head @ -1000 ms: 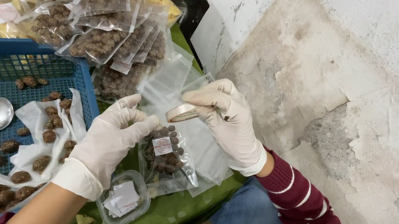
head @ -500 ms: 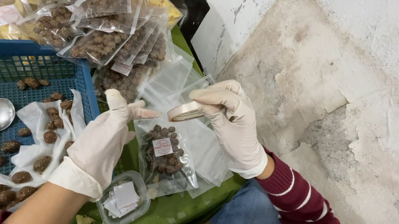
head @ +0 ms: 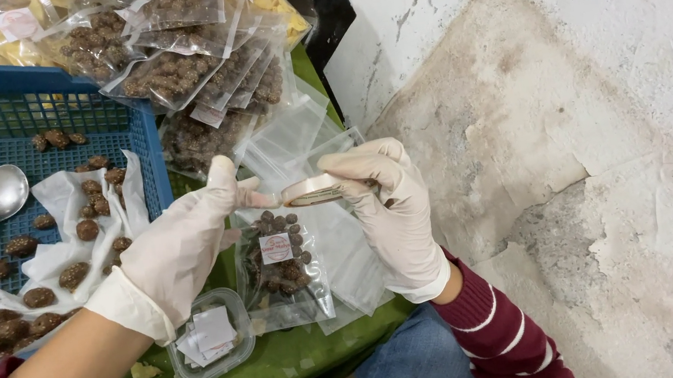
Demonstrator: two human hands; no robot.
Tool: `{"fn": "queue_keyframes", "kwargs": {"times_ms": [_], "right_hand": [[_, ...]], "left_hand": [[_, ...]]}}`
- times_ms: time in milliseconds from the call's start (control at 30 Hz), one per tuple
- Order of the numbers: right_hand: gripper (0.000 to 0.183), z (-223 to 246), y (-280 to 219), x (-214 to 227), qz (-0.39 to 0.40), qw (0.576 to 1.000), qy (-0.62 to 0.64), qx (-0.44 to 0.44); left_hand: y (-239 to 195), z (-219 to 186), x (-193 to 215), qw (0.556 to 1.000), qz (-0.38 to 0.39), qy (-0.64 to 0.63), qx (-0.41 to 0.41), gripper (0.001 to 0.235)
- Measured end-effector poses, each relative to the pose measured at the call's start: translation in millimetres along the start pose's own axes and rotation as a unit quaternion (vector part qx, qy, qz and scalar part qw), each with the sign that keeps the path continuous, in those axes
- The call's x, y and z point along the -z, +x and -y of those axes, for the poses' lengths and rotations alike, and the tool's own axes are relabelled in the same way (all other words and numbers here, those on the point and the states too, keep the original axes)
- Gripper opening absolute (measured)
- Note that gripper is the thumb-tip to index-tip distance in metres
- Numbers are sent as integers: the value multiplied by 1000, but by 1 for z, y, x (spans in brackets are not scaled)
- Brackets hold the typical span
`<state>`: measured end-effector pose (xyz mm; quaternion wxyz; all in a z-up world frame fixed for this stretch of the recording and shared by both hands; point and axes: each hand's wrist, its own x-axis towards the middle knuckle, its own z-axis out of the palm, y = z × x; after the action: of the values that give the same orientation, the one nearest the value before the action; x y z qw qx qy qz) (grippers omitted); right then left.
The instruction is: Packaging small snacks into plastic bags, sealing them with tape, and applying labels.
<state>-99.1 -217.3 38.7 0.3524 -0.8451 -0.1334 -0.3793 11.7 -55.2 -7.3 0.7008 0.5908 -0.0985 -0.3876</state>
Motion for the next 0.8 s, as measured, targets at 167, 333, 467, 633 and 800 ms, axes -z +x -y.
{"fn": "queue_keyframes", "kwargs": {"times_ms": [167, 333, 467, 633, 800], "right_hand": [[13, 2, 0, -1, 6, 1000, 1, 3], [14, 1, -1, -1, 11, 1000, 4, 8], [14, 3, -1, -2, 8, 1000, -4, 3], [13, 4, -1, -3, 11, 1000, -16, 12], [14, 2, -2, -4, 14, 999, -22, 21]], "left_hand": [[0, 7, 0, 999, -12, -44, 5, 36], [-13, -5, -6, 996, -17, -91, 4, 29], [-17, -11, -9, 996, -42, -73, 36, 33], [-9, -1, -6, 996, -30, -82, 15, 27], [-4, 4, -6, 995, -28, -92, 5, 26]]}}
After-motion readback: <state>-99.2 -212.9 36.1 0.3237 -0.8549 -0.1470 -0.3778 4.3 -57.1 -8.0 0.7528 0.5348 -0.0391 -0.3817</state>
